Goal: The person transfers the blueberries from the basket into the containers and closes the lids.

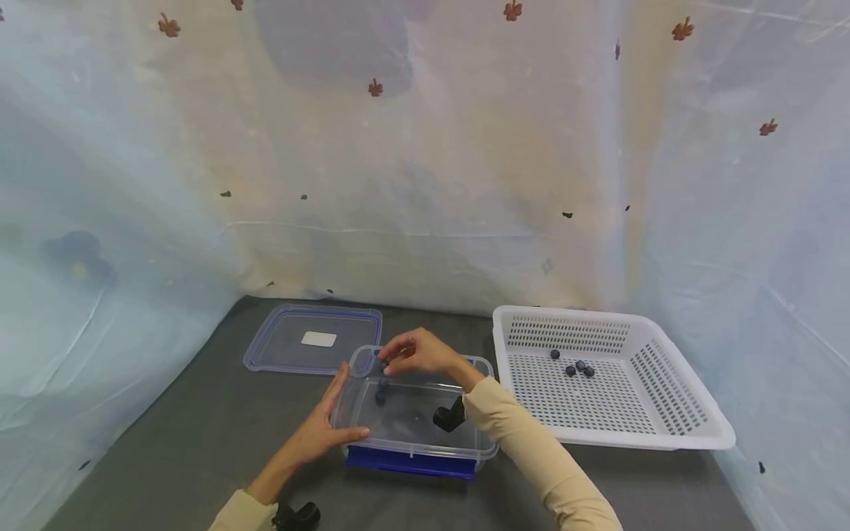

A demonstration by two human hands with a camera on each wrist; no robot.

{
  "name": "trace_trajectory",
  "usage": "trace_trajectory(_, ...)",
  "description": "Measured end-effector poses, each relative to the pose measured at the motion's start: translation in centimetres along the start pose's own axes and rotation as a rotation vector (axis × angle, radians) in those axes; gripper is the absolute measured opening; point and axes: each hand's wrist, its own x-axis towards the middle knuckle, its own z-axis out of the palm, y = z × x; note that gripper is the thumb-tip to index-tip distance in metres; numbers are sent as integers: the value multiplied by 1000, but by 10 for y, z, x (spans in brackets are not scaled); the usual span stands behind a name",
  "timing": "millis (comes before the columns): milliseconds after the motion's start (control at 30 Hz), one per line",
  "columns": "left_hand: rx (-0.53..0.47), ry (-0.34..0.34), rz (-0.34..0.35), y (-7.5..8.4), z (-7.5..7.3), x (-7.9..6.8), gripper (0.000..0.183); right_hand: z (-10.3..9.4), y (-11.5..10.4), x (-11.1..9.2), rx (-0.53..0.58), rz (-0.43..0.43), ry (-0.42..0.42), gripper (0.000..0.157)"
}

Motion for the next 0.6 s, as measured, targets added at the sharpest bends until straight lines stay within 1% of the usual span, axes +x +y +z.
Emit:
trace_trajectory(133, 1, 7, 3, 0, 0, 0, 116, 11, 11, 8, -41, 54, -58, 27)
trace_trajectory(233, -10, 10, 12, -1, 1, 0, 116, 17, 18, 11, -66, 120, -68, 25)
trace_trajectory(333, -20, 9, 15, -1, 1, 0, 116, 21, 26, 11, -111, 155, -76, 23)
trace_trajectory(433, -27, 8, 23, -2, 2, 0, 116, 24, 34, 11, -158, 143, -87, 23)
trace_trajectory(533, -32, 16, 31, -3, 3, 0, 116, 26, 40, 9, -194, 109, -113, 22)
trace_trajectory(600, -32, 21, 34, -4, 3, 0, 116, 28, 42, 8, -240, 109, -119, 22)
